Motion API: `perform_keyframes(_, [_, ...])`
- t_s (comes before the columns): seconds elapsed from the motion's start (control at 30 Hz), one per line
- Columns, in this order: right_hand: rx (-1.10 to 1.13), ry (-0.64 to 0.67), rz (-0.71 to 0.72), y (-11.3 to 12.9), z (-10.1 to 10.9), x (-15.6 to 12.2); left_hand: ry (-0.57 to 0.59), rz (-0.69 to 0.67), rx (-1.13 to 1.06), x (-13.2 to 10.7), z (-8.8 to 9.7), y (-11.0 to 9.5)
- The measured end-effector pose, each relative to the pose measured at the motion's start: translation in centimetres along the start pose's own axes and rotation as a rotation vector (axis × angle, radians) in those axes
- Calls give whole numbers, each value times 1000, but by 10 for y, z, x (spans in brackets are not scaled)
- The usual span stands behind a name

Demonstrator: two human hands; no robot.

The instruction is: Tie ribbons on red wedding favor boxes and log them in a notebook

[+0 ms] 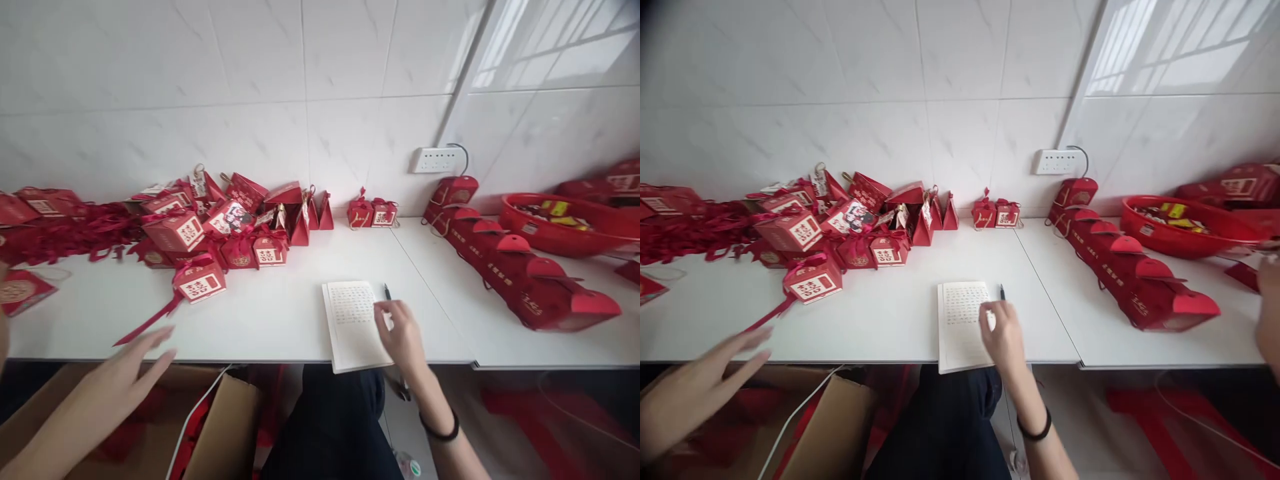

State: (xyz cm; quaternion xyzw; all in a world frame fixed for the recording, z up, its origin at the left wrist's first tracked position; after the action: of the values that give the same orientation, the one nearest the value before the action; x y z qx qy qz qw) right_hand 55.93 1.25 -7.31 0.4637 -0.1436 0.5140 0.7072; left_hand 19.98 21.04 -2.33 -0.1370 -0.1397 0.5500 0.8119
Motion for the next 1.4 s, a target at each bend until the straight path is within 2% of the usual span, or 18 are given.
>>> perform_keyframes(0.03, [-102,1,-86,-27,4,3,32,-67,-4,13,-10,-25])
perform_keyframes(0.1, [-272,60,-225,-68,3,7,113,-295,-33,35,-37,-96])
perform_keyframes(0.17, [-390,178,-337,-93,-6,8,206,-565,-76,45,-74,-178])
perform_keyframes(0.23, [-461,333,-409,-107,-21,6,331,-758,-127,51,-121,-247])
perform_keyframes(0.3, [-485,453,-410,-110,-34,4,434,-834,-136,59,-174,-292])
perform_keyframes(0.37, [-442,488,-348,-109,-42,5,496,-860,-165,66,-218,-316])
perform_keyframes(0.43, [-325,433,-331,-112,-38,5,541,-874,-216,69,-249,-323])
perform_keyframes(0.5, [-148,311,-426,-125,-25,1,550,-916,-234,68,-264,-320])
perform_keyframes(0.57, [93,153,-553,-139,-9,-5,552,-956,-205,66,-269,-313])
perform_keyframes(0.63, [366,40,-621,-142,-3,-9,576,-959,-178,65,-270,-307])
perform_keyframes(0.73, [662,-3,-634,-126,-11,-9,626,-949,-192,64,-267,-307])
perform_keyframes(0.83, [791,-30,-610,-103,-25,-9,687,-961,-238,58,-268,-311])
perform_keyframes(0.9, [766,-88,-595,-92,-28,-13,713,-952,-283,57,-270,-312])
perform_keyframes(1.0, [612,-151,-621,-89,-27,-23,717,-916,-348,61,-273,-309])
perform_keyframes(1.07, [540,-103,-651,-89,-31,-28,716,-893,-357,63,-274,-306])
perform_keyframes(1.23, [364,121,-721,-95,-40,-28,699,-868,-352,64,-274,-307])
perform_keyframes(1.4, [134,123,-571,-89,-34,-11,696,-847,-327,64,-279,-307])
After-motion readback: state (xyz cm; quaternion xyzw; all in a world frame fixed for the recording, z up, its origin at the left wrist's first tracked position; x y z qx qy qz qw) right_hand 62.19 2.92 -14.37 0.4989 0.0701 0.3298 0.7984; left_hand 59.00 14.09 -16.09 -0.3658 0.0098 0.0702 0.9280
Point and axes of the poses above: each hand's wrist, its own x-axis towards the middle knuckle, its own z-axis out of the back of the hand, y = z × x, the point moved 10 cm from there along x, towards the middle knuckle, and after that the axes turned 4 degrees about z, right-handed, at the moved point
